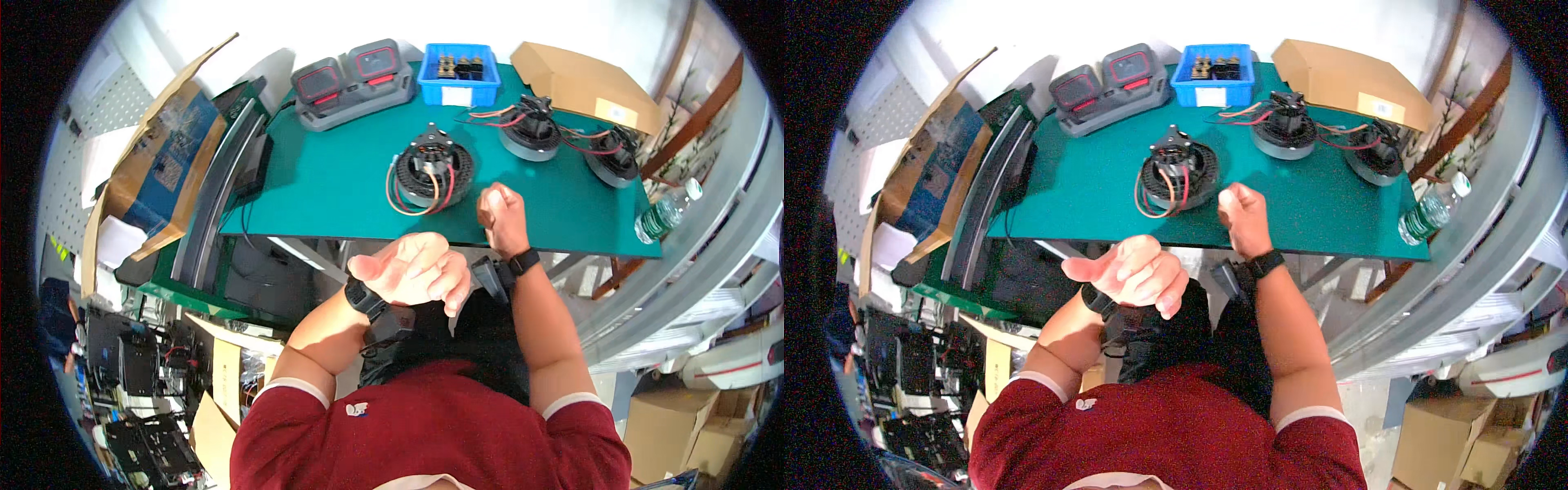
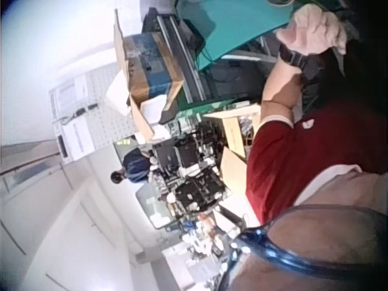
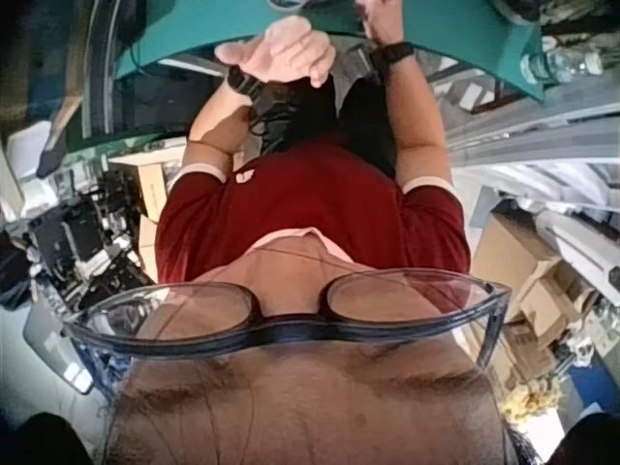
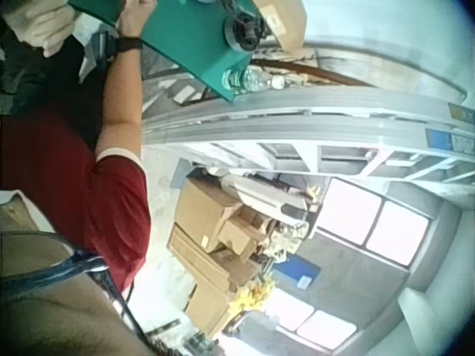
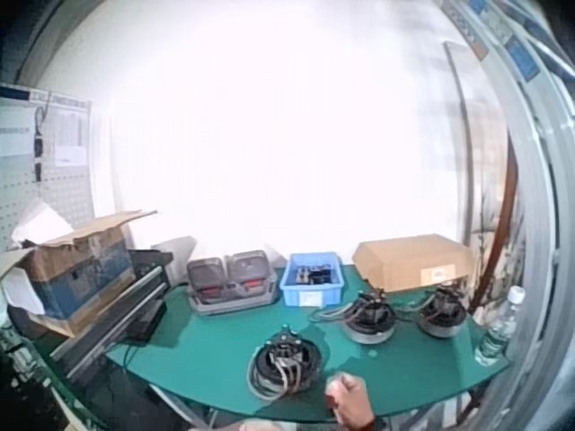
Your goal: Inspecting and checking the wires/connectors of multiple electric motors on a workbench.
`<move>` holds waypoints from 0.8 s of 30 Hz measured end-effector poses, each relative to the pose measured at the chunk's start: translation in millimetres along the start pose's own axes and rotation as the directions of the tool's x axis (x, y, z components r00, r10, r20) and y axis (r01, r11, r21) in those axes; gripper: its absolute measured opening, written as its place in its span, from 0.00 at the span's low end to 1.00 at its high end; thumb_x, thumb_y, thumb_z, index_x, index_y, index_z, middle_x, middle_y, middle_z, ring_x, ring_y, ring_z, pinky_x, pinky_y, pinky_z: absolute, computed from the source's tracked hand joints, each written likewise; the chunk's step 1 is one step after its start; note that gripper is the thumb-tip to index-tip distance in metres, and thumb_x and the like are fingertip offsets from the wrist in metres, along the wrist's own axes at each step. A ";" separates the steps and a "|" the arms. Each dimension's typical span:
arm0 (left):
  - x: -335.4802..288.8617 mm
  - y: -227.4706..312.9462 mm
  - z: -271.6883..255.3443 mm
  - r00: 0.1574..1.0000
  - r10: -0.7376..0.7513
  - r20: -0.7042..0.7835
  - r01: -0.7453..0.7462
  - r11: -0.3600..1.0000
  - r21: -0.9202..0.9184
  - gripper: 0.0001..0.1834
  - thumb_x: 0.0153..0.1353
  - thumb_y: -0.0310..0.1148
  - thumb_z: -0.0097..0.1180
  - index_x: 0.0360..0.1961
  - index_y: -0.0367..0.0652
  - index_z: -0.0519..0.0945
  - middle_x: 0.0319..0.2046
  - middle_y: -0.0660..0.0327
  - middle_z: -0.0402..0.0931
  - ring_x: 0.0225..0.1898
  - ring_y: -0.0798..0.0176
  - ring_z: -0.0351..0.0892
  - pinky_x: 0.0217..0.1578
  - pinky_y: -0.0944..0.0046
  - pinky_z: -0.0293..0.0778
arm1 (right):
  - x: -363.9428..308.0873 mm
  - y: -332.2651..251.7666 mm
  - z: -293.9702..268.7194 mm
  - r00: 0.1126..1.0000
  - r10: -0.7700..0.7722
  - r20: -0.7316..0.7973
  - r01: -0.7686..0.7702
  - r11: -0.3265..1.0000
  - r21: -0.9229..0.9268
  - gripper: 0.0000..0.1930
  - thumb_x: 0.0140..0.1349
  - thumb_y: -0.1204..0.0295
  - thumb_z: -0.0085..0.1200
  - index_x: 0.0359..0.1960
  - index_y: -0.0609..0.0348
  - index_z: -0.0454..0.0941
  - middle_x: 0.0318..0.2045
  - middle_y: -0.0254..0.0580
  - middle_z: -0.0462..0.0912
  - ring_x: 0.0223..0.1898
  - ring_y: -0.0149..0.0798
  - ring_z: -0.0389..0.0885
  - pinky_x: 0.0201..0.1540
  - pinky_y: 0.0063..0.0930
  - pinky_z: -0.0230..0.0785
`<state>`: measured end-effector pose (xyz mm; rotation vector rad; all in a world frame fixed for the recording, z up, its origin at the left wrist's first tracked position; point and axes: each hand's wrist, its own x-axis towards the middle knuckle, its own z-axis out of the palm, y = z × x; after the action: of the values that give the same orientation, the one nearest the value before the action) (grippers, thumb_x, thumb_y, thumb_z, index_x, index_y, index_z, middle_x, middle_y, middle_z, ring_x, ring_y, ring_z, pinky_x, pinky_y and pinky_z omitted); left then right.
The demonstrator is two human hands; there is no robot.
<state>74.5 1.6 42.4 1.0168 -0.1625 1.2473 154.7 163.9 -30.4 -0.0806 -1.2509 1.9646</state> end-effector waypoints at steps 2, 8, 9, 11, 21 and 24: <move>1.4 -4.2 0.8 0.997 -0.045 -0.067 0.048 0.998 0.036 0.28 0.39 0.62 0.62 0.26 0.49 0.70 0.28 0.61 0.69 0.38 0.53 0.71 0.39 0.57 0.72 | 0.7 0.4 1.6 1.000 -0.017 -0.006 0.017 1.000 -0.004 0.15 0.60 0.67 0.51 0.17 0.53 0.62 0.13 0.23 0.60 0.14 0.20 0.53 0.16 0.18 0.44; 38.2 -28.5 51.5 0.897 -0.207 -0.392 0.291 0.942 0.167 0.22 0.47 0.39 0.62 0.39 0.43 0.66 0.41 0.56 0.65 0.46 0.54 0.68 0.43 0.59 0.69 | 0.5 4.4 -0.3 0.998 -0.066 0.001 0.066 0.997 0.051 0.16 0.60 0.68 0.50 0.17 0.51 0.60 0.13 0.23 0.60 0.14 0.20 0.52 0.16 0.18 0.43; 47.6 -31.5 61.2 0.903 -0.281 -0.324 0.339 0.931 0.137 0.27 0.45 0.38 0.64 0.42 0.43 0.63 0.44 0.56 0.64 0.49 0.56 0.66 0.45 0.59 0.68 | 0.3 4.2 -0.8 0.997 -0.068 0.021 0.067 0.996 0.066 0.16 0.61 0.69 0.49 0.16 0.51 0.60 0.13 0.23 0.59 0.14 0.20 0.52 0.16 0.18 0.43; 64.2 -36.1 84.5 0.920 -0.366 -0.140 0.378 0.923 0.071 0.37 0.40 0.38 0.67 0.48 0.44 0.58 0.47 0.56 0.62 0.53 0.62 0.62 0.49 0.60 0.64 | -1.4 0.2 -1.2 0.997 -0.073 -0.012 0.074 0.997 0.038 0.16 0.61 0.69 0.49 0.17 0.51 0.60 0.13 0.23 0.59 0.15 0.20 0.52 0.17 0.18 0.43; 86.7 -37.4 109.2 0.928 -0.338 0.156 0.312 0.935 0.168 0.47 0.43 0.48 0.65 0.55 0.33 0.52 0.55 0.48 0.54 0.58 0.50 0.53 0.52 0.49 0.55 | -0.3 1.4 1.1 0.996 -0.090 0.016 0.089 0.993 0.075 0.14 0.62 0.67 0.47 0.19 0.54 0.62 0.13 0.26 0.60 0.15 0.21 0.53 0.17 0.17 0.44; 89.0 -36.5 110.1 0.917 -0.351 0.191 0.331 0.935 0.128 0.48 0.42 0.47 0.66 0.55 0.33 0.51 0.55 0.48 0.53 0.58 0.49 0.53 0.53 0.48 0.55 | 0.2 -0.2 0.6 0.994 -0.107 0.007 0.107 0.993 0.048 0.14 0.62 0.68 0.47 0.19 0.54 0.61 0.13 0.26 0.60 0.15 0.22 0.53 0.16 0.18 0.44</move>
<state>182.5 -12.5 140.0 1.2022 -0.0851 0.8332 154.4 163.6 -29.9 0.0194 -1.1901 1.9031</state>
